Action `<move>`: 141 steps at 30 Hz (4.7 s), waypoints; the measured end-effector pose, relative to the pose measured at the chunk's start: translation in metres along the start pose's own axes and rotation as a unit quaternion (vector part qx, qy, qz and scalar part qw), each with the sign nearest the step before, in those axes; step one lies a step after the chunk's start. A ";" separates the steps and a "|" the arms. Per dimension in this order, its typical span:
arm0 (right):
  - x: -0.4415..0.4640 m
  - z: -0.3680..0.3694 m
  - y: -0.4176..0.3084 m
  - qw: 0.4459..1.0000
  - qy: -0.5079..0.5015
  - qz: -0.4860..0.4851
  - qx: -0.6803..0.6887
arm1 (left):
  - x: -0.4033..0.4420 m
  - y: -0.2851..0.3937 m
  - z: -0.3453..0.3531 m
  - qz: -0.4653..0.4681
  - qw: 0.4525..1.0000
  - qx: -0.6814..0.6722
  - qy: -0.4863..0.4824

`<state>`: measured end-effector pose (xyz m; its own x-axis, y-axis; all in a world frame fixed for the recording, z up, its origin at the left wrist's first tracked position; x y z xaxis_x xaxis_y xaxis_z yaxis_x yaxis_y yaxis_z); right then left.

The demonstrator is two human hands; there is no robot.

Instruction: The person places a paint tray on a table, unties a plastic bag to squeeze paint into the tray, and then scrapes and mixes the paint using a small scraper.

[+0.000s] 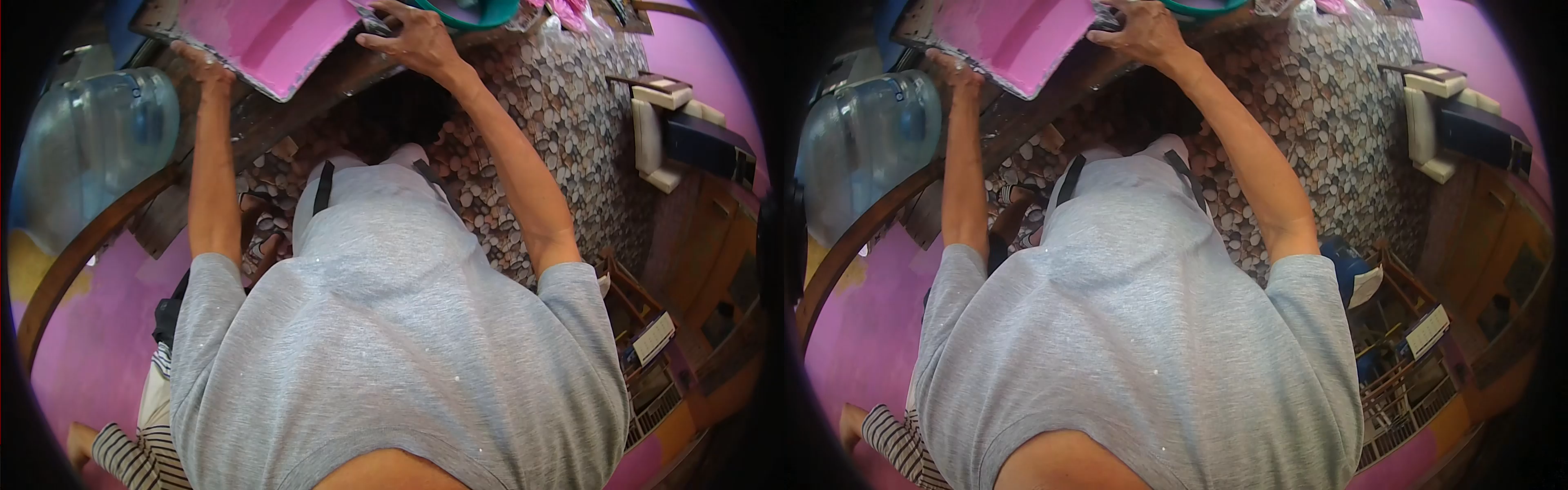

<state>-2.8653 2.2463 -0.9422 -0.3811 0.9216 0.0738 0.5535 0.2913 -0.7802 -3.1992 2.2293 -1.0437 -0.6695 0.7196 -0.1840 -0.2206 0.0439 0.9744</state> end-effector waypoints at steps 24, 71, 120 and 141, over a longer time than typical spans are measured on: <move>-0.266 0.080 0.129 0.934 0.076 0.320 0.138 | -0.017 0.014 0.042 0.022 0.991 0.060 -0.116; -0.117 0.030 0.051 0.953 0.233 0.125 0.147 | -0.034 0.006 0.043 0.006 0.989 0.067 -0.131; -0.018 0.059 -0.043 0.991 -0.003 -0.081 -0.105 | -0.008 -0.005 -0.002 -0.053 0.978 -0.194 0.058; 0.005 0.069 -0.057 0.985 0.047 0.161 0.049 | 0.001 -0.023 -0.011 -0.042 0.981 -0.175 0.067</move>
<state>-2.9500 2.2166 -0.9405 -0.1249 0.9833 -0.1327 0.5584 -0.0409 -0.8286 -3.2032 2.2215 -1.0675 -0.7210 0.6249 -0.2995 -0.4933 -0.1594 0.8551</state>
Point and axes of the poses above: each hand's wrist, its own x-axis towards the middle knuckle, its own z-axis out of the palm, y = z × x, the point moved 9 cm from there along x, towards the middle knuckle, and after that the axes turned 4 degrees about y, right-handed, at the moved point
